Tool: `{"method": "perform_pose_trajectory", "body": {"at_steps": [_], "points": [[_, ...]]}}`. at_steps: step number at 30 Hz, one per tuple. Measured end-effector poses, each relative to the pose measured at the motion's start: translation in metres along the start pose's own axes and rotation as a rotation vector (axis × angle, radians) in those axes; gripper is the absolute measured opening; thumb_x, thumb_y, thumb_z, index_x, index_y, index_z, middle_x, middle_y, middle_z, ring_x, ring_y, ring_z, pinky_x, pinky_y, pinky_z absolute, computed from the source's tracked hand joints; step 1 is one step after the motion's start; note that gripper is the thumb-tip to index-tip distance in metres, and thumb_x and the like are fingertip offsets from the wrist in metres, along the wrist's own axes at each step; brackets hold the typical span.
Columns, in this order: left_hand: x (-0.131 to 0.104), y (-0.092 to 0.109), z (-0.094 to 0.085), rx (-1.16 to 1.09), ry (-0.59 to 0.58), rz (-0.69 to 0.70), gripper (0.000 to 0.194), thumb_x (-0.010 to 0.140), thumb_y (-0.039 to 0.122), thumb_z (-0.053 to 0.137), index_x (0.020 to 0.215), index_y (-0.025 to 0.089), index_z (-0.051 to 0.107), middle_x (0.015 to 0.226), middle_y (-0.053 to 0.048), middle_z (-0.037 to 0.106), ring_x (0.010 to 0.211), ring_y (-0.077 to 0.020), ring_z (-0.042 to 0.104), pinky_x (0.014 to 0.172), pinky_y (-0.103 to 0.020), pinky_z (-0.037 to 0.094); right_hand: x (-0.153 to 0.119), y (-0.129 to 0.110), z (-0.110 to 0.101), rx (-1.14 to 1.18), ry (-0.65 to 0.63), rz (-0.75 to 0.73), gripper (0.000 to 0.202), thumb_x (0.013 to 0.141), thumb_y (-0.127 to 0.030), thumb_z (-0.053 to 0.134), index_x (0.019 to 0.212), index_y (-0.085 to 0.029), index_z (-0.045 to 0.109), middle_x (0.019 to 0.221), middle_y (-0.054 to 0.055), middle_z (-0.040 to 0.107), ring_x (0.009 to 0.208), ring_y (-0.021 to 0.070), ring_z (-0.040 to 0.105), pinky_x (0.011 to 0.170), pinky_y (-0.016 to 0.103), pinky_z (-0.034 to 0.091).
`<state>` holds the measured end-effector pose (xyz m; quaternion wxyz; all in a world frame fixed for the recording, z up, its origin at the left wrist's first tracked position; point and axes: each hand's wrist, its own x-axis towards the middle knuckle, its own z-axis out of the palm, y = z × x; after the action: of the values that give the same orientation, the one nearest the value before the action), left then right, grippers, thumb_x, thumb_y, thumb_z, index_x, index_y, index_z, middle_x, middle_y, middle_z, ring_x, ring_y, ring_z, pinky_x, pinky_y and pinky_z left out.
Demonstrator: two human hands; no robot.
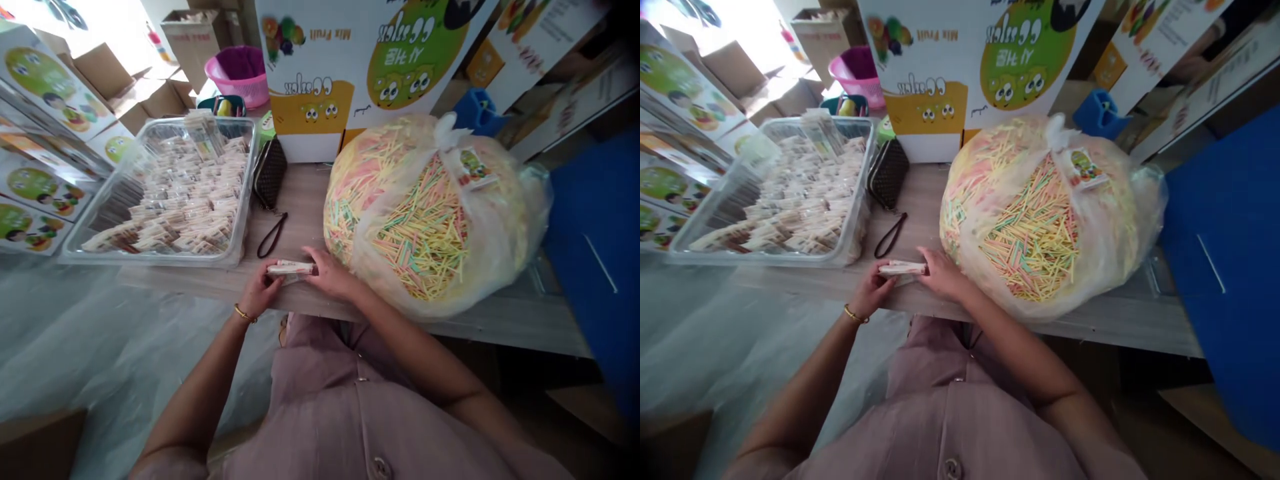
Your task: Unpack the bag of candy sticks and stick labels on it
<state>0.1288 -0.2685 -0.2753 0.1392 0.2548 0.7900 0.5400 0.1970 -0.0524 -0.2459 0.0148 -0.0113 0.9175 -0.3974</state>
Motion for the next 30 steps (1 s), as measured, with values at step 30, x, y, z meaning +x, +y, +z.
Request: {"method": "perform_pose_trajectory", "body": {"at_steps": [30], "points": [[-0.012,0.006,0.04,0.071,0.353,0.1,0.083,0.085,0.015,0.06,0.16,0.016,0.025,0.124,-0.013,0.062,0.115,-0.0261,0.06,0.111,-0.047,0.042,0.002,-0.009,0.008,-0.07,0.051,-0.171,0.03,0.09,-0.012,0.05,0.118,-0.015,0.061,0.123,0.015,0.065,0.12,0.0275,0.055,0.105,0.044,0.039]]}}
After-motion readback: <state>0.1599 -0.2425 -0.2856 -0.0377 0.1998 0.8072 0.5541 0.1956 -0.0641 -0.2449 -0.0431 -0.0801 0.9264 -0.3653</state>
